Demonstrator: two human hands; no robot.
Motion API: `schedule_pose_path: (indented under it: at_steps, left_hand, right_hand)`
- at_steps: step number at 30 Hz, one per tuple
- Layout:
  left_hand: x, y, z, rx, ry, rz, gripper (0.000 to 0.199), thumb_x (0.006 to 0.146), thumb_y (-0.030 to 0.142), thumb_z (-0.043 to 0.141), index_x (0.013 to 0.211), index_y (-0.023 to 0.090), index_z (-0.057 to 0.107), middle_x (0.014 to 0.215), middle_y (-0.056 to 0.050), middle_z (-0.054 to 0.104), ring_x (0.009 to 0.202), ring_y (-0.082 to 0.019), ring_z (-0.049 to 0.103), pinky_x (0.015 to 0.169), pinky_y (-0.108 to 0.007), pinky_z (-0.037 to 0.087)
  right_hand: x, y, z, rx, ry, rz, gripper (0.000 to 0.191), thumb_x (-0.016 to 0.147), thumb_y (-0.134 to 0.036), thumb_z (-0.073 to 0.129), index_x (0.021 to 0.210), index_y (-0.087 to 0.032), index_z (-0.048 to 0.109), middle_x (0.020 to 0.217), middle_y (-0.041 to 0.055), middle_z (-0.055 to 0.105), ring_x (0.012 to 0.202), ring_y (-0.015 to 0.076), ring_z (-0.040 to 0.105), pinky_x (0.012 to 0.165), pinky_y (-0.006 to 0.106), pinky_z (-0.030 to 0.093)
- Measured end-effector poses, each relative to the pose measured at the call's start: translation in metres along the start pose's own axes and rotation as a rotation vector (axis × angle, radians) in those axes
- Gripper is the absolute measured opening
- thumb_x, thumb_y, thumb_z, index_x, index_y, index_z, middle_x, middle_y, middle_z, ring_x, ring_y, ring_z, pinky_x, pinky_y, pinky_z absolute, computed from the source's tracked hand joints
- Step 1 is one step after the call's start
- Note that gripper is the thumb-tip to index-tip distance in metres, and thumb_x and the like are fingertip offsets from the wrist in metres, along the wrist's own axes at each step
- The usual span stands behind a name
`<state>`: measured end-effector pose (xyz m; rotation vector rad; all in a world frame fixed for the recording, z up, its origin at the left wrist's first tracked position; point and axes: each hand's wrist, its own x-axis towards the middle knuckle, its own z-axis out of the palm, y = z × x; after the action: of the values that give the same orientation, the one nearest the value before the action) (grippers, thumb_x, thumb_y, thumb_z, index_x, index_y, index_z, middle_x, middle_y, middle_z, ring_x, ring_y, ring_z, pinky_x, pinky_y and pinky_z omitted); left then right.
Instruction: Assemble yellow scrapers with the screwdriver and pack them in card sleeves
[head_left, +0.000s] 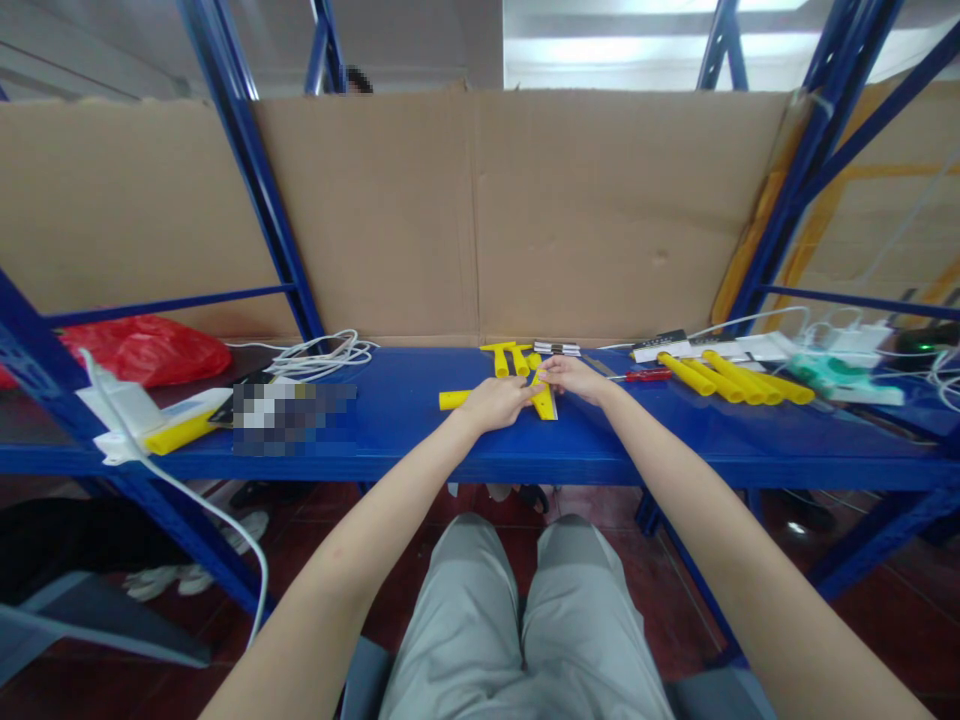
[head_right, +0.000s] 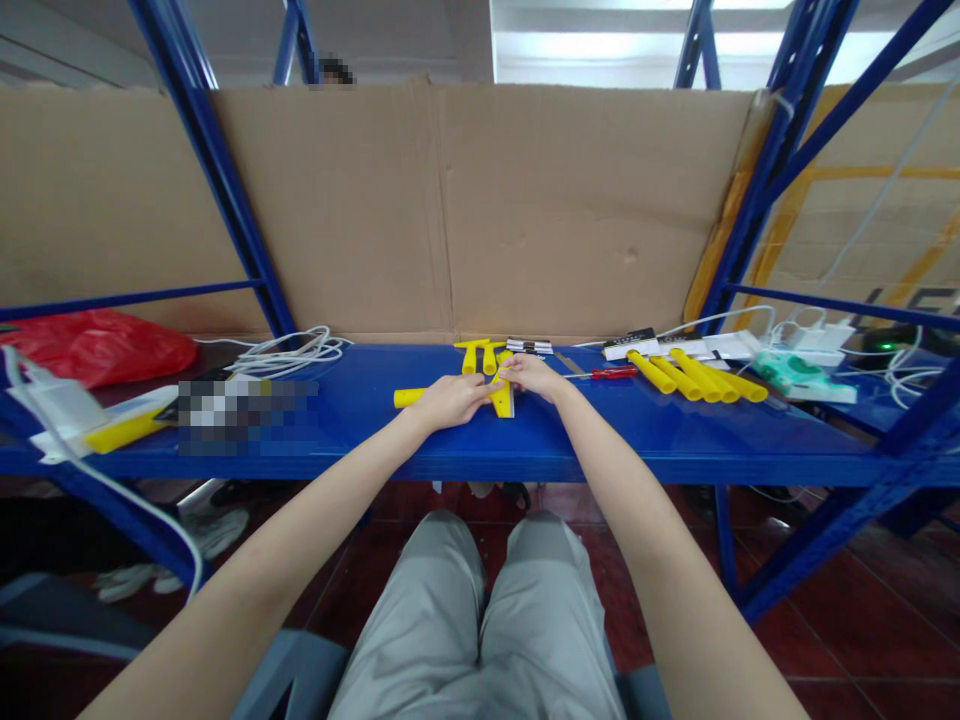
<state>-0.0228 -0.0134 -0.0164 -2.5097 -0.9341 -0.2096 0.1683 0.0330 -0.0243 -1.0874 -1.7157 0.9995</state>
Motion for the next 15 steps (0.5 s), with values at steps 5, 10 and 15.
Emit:
schedule_pose_path:
  at_steps: [5, 10, 15]
  left_hand:
    - [0.001, 0.0, 0.0, 0.001, 0.001, -0.003, 0.042, 0.095, 0.026, 0.035, 0.135, 0.024, 0.045, 0.107, -0.011, 0.06, 0.1, -0.022, 0.059, 0.078, -0.029, 0.048]
    - [0.001, -0.001, 0.001, -0.012, 0.018, -0.029, 0.042, 0.095, 0.027, 0.035, 0.135, 0.024, 0.045, 0.109, -0.01, 0.06, 0.102, -0.021, 0.059, 0.078, -0.028, 0.047]
    - [0.001, -0.003, 0.002, -0.031, 0.044, -0.08, 0.041, 0.095, 0.028, 0.035, 0.133, 0.022, 0.048, 0.11, -0.01, 0.061, 0.104, -0.022, 0.059, 0.079, -0.029, 0.048]
  right_hand:
    - [0.002, 0.002, 0.0, 0.015, 0.008, 0.018, 0.007, 0.073, -0.02, 0.063, 0.076, -0.018, 0.057, 0.056, -0.0046, 0.056, 0.046, 0.0072, 0.046, 0.044, 0.019, 0.036]
    - [0.0, -0.003, 0.0, 0.143, 0.022, 0.09, 0.006, 0.075, -0.013, 0.061, 0.076, -0.018, 0.057, 0.058, -0.0023, 0.058, 0.049, 0.0091, 0.052, 0.047, 0.02, 0.042]
    - [-0.004, -0.01, 0.001, 0.295, -0.037, 0.175, 0.013, 0.073, -0.005, 0.061, 0.079, -0.017, 0.058, 0.064, 0.0004, 0.064, 0.056, 0.0109, 0.06, 0.056, 0.022, 0.051]
